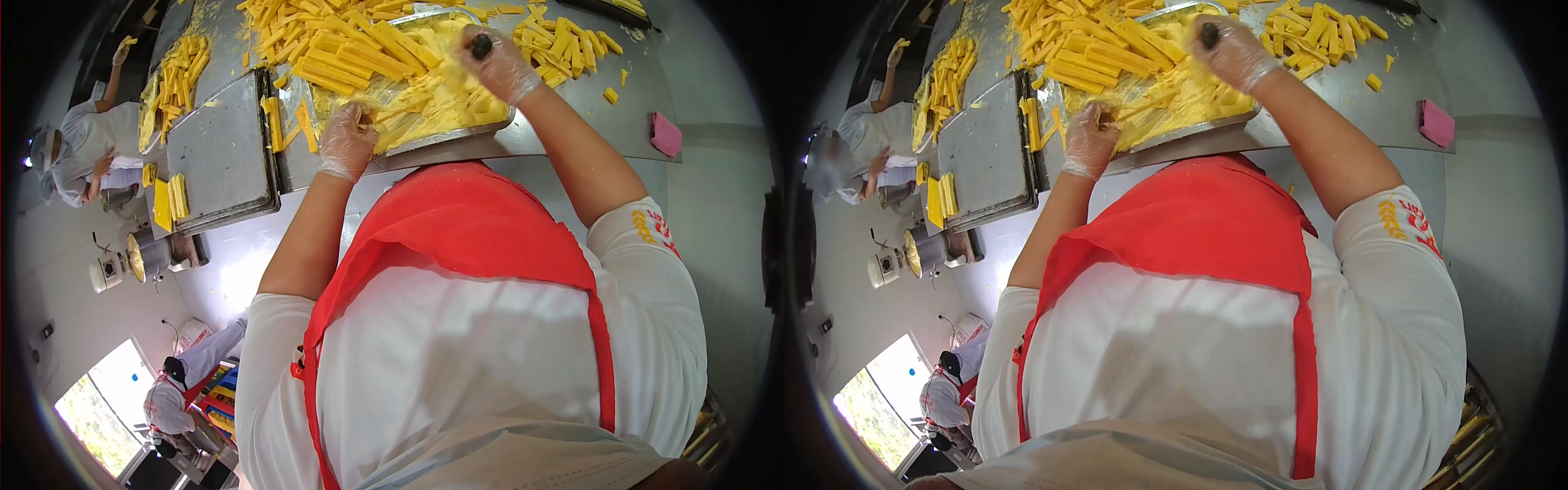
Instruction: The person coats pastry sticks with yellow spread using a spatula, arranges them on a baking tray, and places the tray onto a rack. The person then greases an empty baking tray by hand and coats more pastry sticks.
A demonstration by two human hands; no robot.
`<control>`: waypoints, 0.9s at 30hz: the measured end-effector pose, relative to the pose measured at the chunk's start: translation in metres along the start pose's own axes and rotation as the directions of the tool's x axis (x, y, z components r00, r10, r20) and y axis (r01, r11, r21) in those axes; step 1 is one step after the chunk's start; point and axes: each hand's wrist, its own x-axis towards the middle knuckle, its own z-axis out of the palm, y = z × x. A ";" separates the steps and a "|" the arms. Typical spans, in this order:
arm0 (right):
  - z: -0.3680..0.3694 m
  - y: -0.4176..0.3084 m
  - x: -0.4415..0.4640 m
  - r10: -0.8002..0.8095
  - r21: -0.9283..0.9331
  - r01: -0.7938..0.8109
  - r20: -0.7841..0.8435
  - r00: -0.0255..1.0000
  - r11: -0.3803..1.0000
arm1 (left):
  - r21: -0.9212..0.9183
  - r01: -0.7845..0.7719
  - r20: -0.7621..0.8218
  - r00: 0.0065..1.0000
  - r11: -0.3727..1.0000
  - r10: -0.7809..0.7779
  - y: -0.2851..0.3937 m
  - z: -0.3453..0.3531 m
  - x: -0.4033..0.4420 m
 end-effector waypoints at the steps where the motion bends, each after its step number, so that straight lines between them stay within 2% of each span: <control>1: 0.012 -0.026 -0.007 -0.110 0.189 0.102 0.031 0.993 0.977 | -0.007 -0.013 -0.023 1.000 1.000 0.013 0.004 0.000 0.000; 2: 0.023 -0.046 -0.012 -0.223 0.373 0.193 0.038 0.974 0.907 | -0.013 -0.029 -0.046 0.999 0.999 0.028 0.008 0.001 -0.001; 4: 0.039 -0.040 -0.015 -0.263 0.343 0.226 0.065 0.963 0.912 | -0.007 -0.028 -0.074 0.997 1.000 0.028 0.006 0.004 0.002; 6: 0.035 -0.020 -0.007 -0.081 0.214 0.066 0.063 0.995 0.975 | -0.004 -0.028 -0.097 0.995 1.000 0.027 0.006 0.001 0.003; 7: 0.021 -0.015 -0.007 0.047 0.114 -0.050 0.029 0.998 0.992 | -0.021 -0.077 -0.046 0.996 0.997 0.076 0.007 -0.004 0.003; 9: 0.015 -0.020 -0.008 0.032 0.129 -0.033 0.009 0.999 0.991 | -0.044 -0.126 0.004 0.992 0.991 0.126 0.004 -0.007 0.003; 10: 0.013 -0.025 -0.009 0.019 0.145 -0.017 -0.012 1.000 0.989 | 0.091 -0.302 0.000 0.953 0.949 0.303 0.000 -0.006 0.003; 11: 0.017 -0.044 -0.013 -0.104 0.186 0.105 -0.016 0.994 0.977 | 0.222 -0.461 0.021 0.883 0.859 0.469 -0.002 -0.006 0.003; 12: 0.020 -0.045 -0.013 -0.101 0.182 0.102 -0.015 0.995 0.978 | 0.217 -0.462 0.021 0.883 0.860 0.470 -0.004 -0.006 0.004; 14: 0.025 -0.045 -0.009 -0.011 0.086 0.006 0.066 0.998 0.996 | 0.329 -0.601 0.203 0.798 0.729 0.567 -0.006 -0.008 0.006; 15: 0.023 -0.034 -0.005 0.017 -0.092 -0.018 -0.014 1.000 0.996 | 0.330 -0.600 0.200 0.799 0.728 0.568 -0.005 -0.011 0.005; 18: 0.017 -0.038 -0.008 0.050 -0.183 -0.062 -0.073 0.996 0.981 | 0.360 -0.564 0.212 0.825 0.743 0.524 0.005 -0.021 0.008; 19: 0.024 -0.055 -0.015 -0.026 0.011 0.027 -0.063 0.998 1.000 | 0.320 -0.403 0.223 0.912 0.857 0.346 0.013 -0.024 0.011; 20: 0.032 -0.067 -0.023 -0.039 0.014 0.040 -0.037 0.999 0.999 | 0.282 -0.215 0.236 0.960 0.935 0.150 0.017 -0.025 0.012; 21: 0.039 -0.077 -0.025 -0.172 0.031 0.173 -0.046 0.984 0.984 | 0.225 -0.128 0.105 0.989 0.966 0.107 0.013 -0.018 0.016; 22: 0.047 -0.083 -0.022 -0.306 0.054 0.309 -0.058 0.950 0.949 | 0.121 -0.082 0.137 0.988 0.989 0.065 0.009 -0.015 0.019; 23: 0.050 -0.073 -0.021 -0.220 -0.029 0.218 -0.078 0.972 0.976 | 0.018 -0.031 0.166 0.986 0.999 0.028 0.010 -0.022 0.021; 24: 0.049 -0.051 -0.022 -0.136 -0.112 0.124 -0.103 0.985 0.986 | 0.028 0.002 0.129 0.992 1.000 -0.005 0.006 -0.026 0.020; 26: 0.041 -0.015 -0.025 -0.032 -0.165 0.007 -0.150 0.988 0.986 | -0.075 -0.036 0.149 0.988 0.997 0.047 -0.011 -0.038 0.015; 27: 0.035 -0.007 -0.028 0.002 -0.151 -0.028 -0.165 0.986 0.988 | -0.070 -0.007 0.120 0.993 0.998 0.015 -0.027 -0.051 0.009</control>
